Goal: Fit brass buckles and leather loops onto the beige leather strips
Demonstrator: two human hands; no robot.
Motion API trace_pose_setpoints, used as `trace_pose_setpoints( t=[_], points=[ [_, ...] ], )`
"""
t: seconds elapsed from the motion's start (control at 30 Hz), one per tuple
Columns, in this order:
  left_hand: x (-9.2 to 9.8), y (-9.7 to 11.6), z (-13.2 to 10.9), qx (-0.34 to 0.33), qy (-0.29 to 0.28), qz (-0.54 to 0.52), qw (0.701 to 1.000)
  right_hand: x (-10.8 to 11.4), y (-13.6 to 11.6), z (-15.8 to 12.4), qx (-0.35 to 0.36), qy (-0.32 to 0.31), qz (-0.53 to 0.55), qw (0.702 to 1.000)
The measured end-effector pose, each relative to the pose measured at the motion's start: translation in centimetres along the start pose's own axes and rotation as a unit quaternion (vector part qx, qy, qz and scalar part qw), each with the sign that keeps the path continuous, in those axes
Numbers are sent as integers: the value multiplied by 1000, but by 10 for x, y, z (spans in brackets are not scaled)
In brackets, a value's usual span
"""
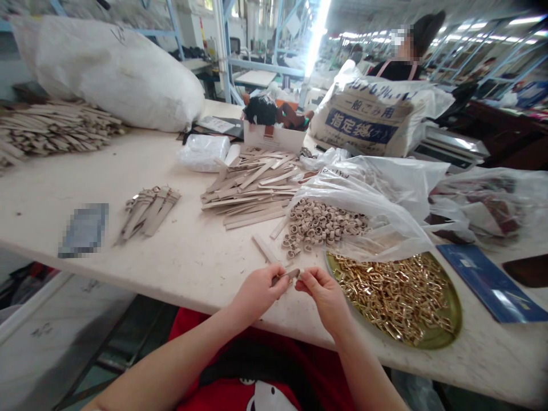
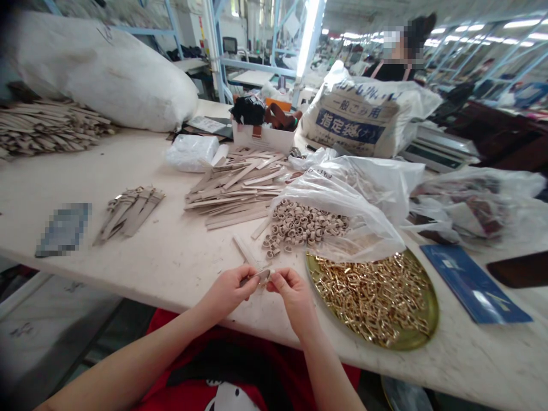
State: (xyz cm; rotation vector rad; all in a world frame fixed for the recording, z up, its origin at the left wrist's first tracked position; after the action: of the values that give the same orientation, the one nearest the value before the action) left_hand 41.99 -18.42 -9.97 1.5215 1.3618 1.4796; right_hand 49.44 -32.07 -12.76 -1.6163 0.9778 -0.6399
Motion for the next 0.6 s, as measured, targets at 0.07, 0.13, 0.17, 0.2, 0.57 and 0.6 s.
trace_pose_setpoints(
  t=[0.07, 0.13, 0.17, 0.2, 0.57, 0.6],
  points=[
    [0, 0, 0, 18, -41, 5, 999, 1, 1, -2, 24, 20, -20, 999],
    [-1, 2, 0, 37, -83, 2, 996, 1, 3, -4, 26, -3, -33, 999],
    [-1, 3, 0, 42, -96, 1, 994, 0, 3, -4, 20, -26, -39, 999],
    [-1, 5, 0, 45, -104, 1, 994, 0, 4, -5, 14, -48, -44, 998],
    [-4, 1, -9, 43, -92, -159, 982, -11, 5, -19, -10, -36, 11, 999],
    [-4, 1, -9, 45, -87, -165, 981, -13, 4, -21, -4, -43, 23, 999]
  ],
)
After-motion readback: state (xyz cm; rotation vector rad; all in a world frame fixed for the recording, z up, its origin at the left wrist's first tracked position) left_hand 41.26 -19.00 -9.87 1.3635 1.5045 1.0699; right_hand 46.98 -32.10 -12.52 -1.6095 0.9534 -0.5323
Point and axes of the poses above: each hand's wrist, its own z-axis towards the middle knuckle, its own x-axis out of the back of the hand, y = z × x, the point moved 2 cm from there along z, towards the middle knuckle, and after that the axes turned 7 degrees about -z, right-handed, at the moved point
